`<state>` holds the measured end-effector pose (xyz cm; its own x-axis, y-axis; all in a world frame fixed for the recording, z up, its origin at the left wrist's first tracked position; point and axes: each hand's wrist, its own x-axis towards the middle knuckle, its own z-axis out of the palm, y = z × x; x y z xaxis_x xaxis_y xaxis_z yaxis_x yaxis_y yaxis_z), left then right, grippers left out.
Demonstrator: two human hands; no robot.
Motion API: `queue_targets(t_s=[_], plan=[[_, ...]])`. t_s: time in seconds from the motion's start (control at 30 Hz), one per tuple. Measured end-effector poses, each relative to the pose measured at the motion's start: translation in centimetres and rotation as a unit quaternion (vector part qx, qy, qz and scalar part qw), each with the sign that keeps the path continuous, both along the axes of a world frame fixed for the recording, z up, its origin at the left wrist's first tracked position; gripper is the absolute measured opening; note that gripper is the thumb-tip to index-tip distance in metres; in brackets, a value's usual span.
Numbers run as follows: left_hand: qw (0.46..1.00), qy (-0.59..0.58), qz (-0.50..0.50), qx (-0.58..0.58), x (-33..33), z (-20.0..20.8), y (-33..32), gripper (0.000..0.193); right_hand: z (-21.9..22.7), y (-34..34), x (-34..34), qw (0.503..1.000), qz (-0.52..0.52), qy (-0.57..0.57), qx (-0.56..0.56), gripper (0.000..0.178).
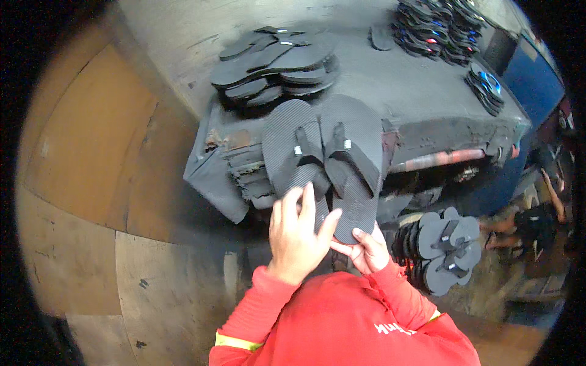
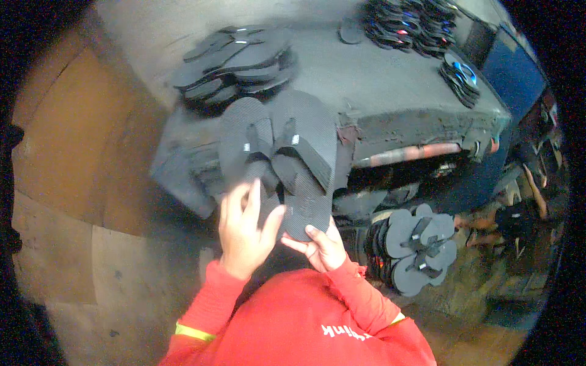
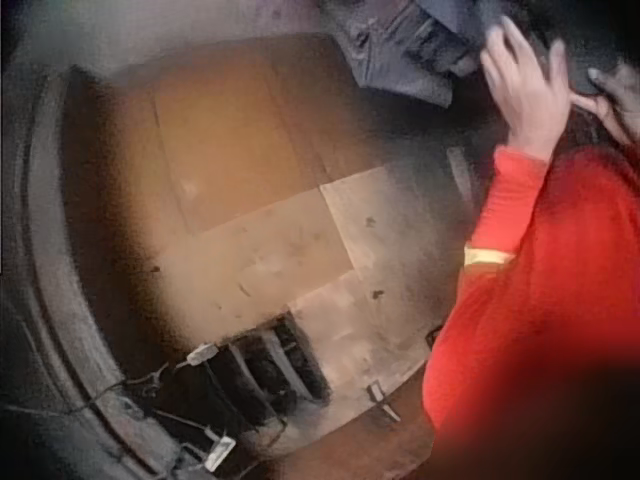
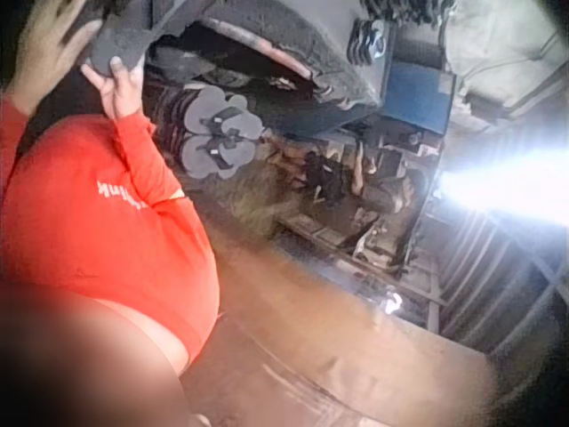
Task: The person repeatedly picks up a flip-flop sole and strap, aligns the strap over the sole, and presses them together to form a complete flip-flop. The finished flip-flops are placed on a nearby surface. The process is repeated multiple times with different pairs.
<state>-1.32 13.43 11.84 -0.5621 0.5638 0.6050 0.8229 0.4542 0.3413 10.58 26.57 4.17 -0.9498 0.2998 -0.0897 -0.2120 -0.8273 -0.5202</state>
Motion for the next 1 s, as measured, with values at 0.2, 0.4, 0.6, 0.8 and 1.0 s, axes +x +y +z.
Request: queue_targets(t_s=[0.2,0.4,0.6,0.8,1.0], plan=[[0.996,0.075,0.040,-0.032,-2.6,-0.1,6.1,0.032,-1.4,-1.1,0.3,0.999,0.025,0.026,-0.014,0.056],[0.990,0.123,-0.068,-0.004,-2.2,-2.3,7.4,0.017,-2.4,0.8,1.3,0.992,-0.008,-0.068,0.110,0.063],[0.945,0.097,-0.311,0.031,2.5,-3.7,15.0,0.019,-3.3,7.6,5.1,0.812,-0.401,-0.282,0.316,0.072],[0.895,-0.160,-0.411,0.057,11.8,-6.1,22.2,0.026,0.7,18.7,18.8,0.713,-0.335,-0.395,0.473,0.046],[0.798,-0.398,-0.445,-0.083,16.6,-11.6,26.1,0.022,-5.8,28.6,24.3,0.678,-0.140,-0.492,0.528,0.039]])
